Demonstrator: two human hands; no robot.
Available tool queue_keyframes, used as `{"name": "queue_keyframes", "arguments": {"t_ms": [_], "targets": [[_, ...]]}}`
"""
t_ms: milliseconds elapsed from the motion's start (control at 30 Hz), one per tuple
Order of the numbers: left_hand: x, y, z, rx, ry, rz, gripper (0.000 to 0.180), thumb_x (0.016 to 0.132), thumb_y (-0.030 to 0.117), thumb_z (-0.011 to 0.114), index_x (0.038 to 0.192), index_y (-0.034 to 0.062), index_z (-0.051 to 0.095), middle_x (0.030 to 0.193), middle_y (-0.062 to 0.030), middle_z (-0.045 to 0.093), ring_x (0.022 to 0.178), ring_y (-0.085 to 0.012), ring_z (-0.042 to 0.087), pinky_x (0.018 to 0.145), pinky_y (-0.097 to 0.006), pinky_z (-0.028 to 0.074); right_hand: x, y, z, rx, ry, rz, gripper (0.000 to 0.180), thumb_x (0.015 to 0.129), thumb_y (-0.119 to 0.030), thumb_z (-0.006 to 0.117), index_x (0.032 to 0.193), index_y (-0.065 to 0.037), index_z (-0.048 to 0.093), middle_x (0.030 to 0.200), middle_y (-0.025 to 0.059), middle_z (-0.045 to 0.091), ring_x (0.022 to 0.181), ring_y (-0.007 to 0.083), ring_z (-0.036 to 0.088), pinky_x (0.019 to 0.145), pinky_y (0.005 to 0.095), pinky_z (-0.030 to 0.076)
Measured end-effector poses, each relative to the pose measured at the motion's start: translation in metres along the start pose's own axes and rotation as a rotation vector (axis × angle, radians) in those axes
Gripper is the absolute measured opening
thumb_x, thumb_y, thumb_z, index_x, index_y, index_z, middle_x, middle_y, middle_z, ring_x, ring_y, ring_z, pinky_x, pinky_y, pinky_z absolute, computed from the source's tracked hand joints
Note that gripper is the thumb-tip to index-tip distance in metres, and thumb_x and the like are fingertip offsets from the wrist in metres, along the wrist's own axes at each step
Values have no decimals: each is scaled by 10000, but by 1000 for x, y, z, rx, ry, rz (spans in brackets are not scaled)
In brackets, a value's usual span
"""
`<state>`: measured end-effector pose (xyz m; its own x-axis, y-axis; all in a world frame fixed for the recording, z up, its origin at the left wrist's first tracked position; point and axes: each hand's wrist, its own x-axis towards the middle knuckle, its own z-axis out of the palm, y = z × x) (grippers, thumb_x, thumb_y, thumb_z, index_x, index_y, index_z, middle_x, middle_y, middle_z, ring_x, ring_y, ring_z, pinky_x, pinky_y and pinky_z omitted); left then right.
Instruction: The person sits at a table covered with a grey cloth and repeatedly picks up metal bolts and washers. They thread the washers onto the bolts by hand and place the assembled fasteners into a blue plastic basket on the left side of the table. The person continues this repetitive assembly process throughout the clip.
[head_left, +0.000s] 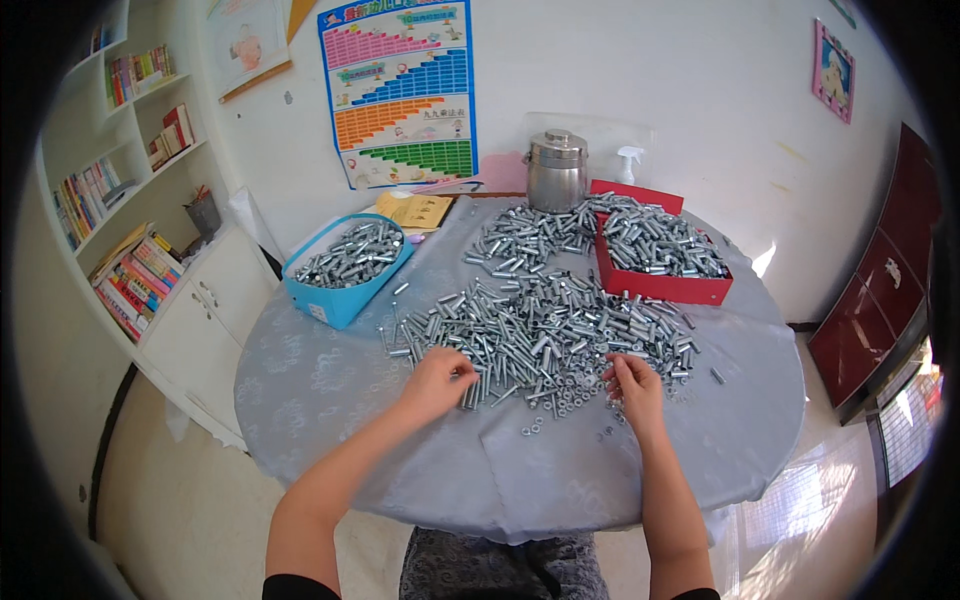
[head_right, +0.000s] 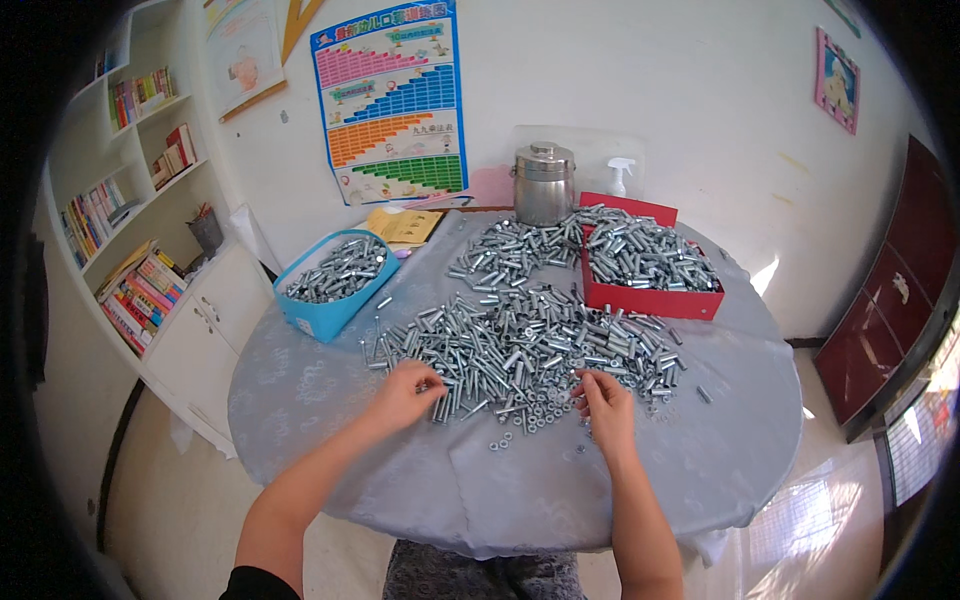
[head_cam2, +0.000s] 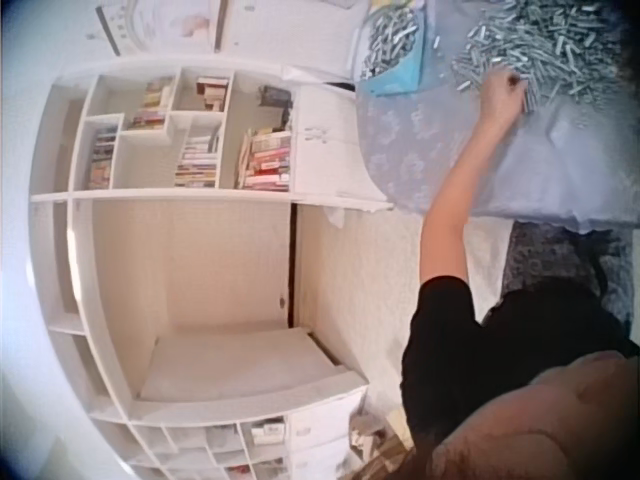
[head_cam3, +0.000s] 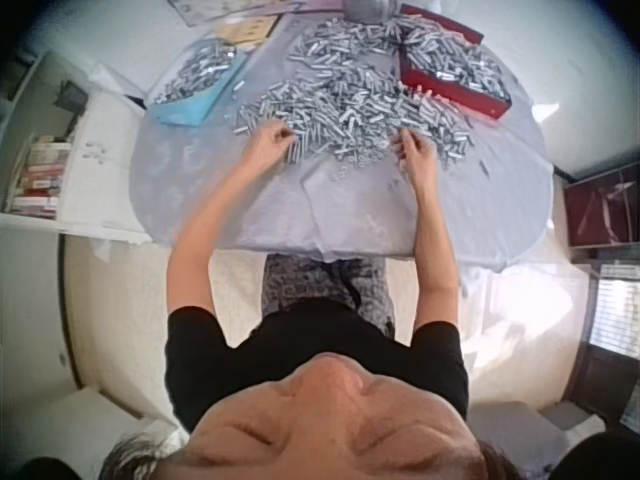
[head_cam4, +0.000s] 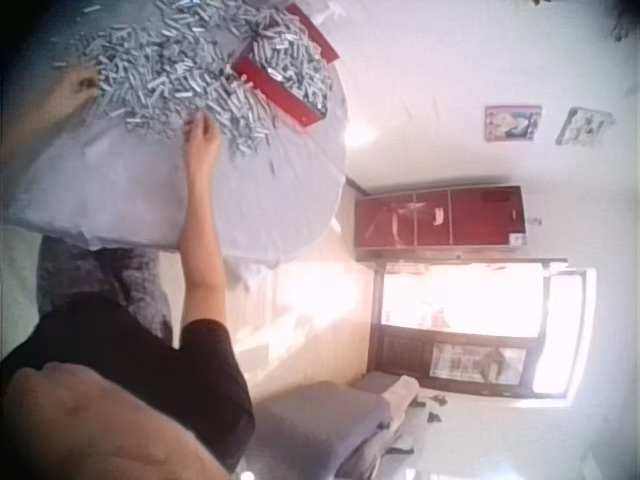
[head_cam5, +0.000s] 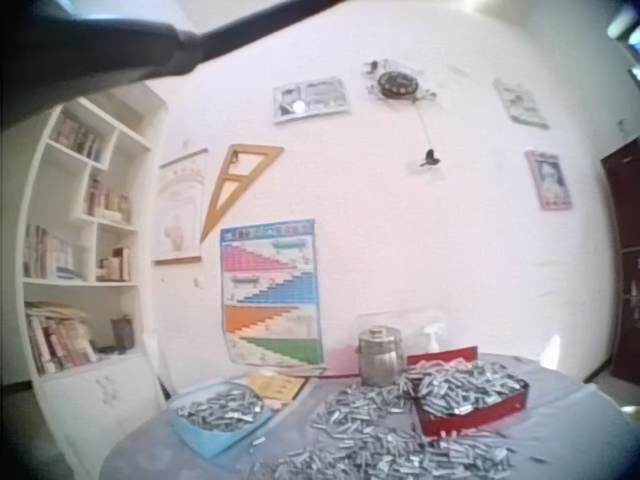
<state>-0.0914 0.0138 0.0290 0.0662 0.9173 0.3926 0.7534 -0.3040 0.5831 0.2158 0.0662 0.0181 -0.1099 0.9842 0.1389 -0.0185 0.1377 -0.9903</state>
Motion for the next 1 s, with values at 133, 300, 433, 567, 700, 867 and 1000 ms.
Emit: {"name": "queue_keyframes", "arguments": {"t_ms": [133,300,433,567,700,867,1000], "targets": [[-12,26,16,124,-47,-35,205,695,201,695,734,29,591,732,-96,563,758,-279,530,682,-371,422,9,6,-12,123,206,-101,207,912,-155,482,1030,-26,592,770,26,602,596,51,504,503,187,404],[-5,27,34,180,71,-200,215,694,212,698,707,30,584,749,-111,551,774,-295,536,660,-391,428,19,3,-41,229,545,-250,232,912,-132,473,1112,-36,541,875,38,602,684,57,510,564,195,423],[0,26,50,297,71,-241,202,677,197,705,698,29,595,771,-126,555,763,-304,567,626,-405,446,28,20,-57,92,596,-234,220,898,-110,489,1089,-18,548,889,34,599,745,74,519,622,219,433],[3,19,52,138,46,-373,178,685,175,686,706,21,597,738,-138,587,717,-306,584,614,-401,453,23,22,-40,-724,516,-371,175,808,-25,534,966,-40,609,900,94,621,855,252,556,778,338,438],[-1,1,52,-191,182,-331,154,716,126,683,738,1,596,651,-79,579,571,-185,556,545,-316,454,31,39,-39,-964,428,-516,220,717,-41,603,930,-87,630,917,94,617,926,293,529,799,386,417],[0,16,47,-871,108,-397,139,803,123,644,813,-2,583,664,-29,583,563,-104,537,517,-240,449,28,38,-36,-1033,443,-422,218,655,-87,677,871,-91,652,847,85,622,884,279,540,778,385,421],[2,35,50,-1148,4,-401,124,847,105,590,913,-1,589,744,-50,596,632,-112,566,566,-238,483,26,28,-33,-951,498,-459,187,674,-108,681,858,-92,651,844,76,609,874,274,532,771,385,408]]}}
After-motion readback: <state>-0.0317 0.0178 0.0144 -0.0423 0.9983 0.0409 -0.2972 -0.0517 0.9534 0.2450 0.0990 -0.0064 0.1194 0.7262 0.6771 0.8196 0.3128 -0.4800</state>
